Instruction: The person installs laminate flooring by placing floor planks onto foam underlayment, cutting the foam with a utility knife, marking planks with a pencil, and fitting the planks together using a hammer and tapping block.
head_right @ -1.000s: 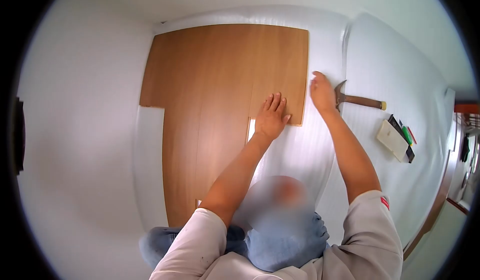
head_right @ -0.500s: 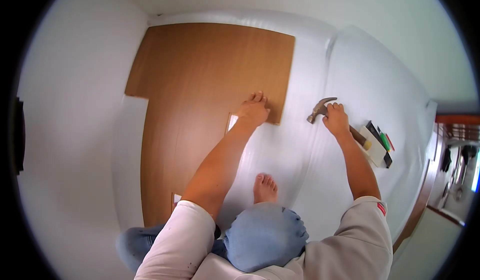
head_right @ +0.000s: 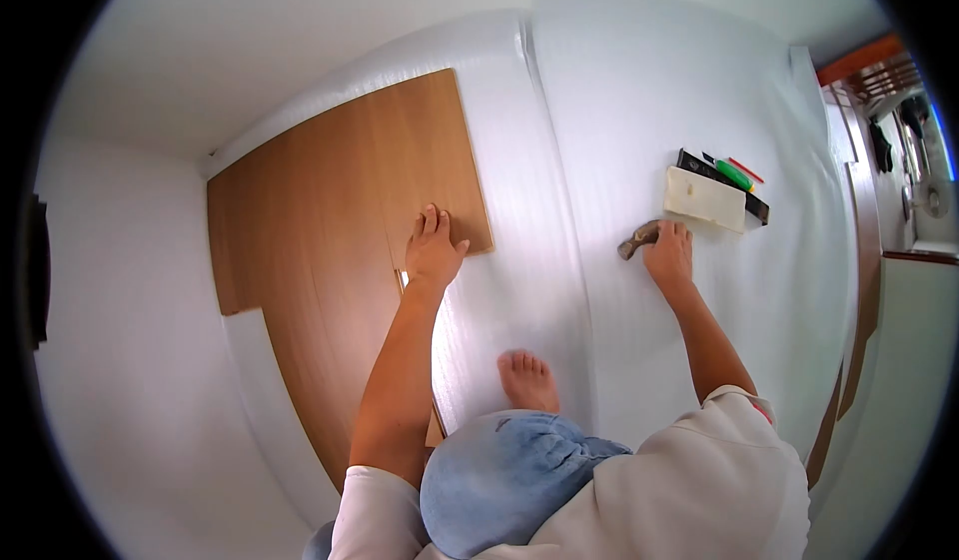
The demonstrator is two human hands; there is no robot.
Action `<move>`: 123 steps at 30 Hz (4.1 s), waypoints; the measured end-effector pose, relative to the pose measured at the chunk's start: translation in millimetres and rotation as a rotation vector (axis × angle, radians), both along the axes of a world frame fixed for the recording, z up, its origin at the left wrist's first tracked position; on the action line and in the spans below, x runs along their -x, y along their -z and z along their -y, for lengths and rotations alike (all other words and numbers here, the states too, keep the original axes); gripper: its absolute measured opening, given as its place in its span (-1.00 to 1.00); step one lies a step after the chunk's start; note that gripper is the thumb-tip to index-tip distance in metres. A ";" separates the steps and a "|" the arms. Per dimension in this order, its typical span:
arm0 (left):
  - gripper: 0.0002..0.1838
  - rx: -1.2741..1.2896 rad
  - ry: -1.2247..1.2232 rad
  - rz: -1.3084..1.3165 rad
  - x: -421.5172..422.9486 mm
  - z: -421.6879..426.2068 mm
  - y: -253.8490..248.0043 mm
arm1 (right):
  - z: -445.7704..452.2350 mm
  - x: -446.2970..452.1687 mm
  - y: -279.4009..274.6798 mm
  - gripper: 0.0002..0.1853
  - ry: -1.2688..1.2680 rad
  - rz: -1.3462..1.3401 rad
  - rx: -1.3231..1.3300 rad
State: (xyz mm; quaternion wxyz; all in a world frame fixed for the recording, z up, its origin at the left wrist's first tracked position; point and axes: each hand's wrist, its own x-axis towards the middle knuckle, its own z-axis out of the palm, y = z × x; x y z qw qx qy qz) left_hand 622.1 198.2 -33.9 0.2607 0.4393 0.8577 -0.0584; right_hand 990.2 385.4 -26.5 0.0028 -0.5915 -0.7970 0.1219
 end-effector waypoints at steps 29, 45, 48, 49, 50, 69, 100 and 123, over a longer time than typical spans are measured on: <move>-0.45 -0.633 -0.145 -0.275 31.2 -29.2 27.9 | -50.6 233.8 70.4 -0.29 -0.517 -0.077 -0.273; -0.43 -0.669 -0.253 -0.328 47.8 -13.8 46.3 | -50.5 233.2 71.3 -0.29 -0.503 -0.076 -0.269; -0.42 -0.636 -0.229 -0.295 49.8 -12.5 40.8 | -49.6 233.9 69.0 -0.29 -0.494 -0.070 -0.262; -0.43 -0.667 -0.187 -0.274 49.9 -13.2 38.6 | -49.4 234.5 68.0 -0.30 -0.499 -0.067 -0.264; -0.44 -0.699 -0.142 -0.248 50.4 -15.5 37.4 | -49.5 234.8 66.2 -0.30 -0.480 -0.062 -0.256; -0.61 -0.699 0.468 0.352 48.3 -143.7 -15.4 | -53.5 241.1 50.2 -0.20 -0.424 -0.097 -0.007; -0.51 -0.629 1.246 0.224 -189.2 -578.9 31.0 | -66.3 217.5 54.3 -0.33 -0.343 -0.412 0.103; -0.55 -0.733 1.366 0.357 -200.6 -617.6 70.4 | -78.7 201.0 48.5 -0.29 -0.435 -0.435 0.226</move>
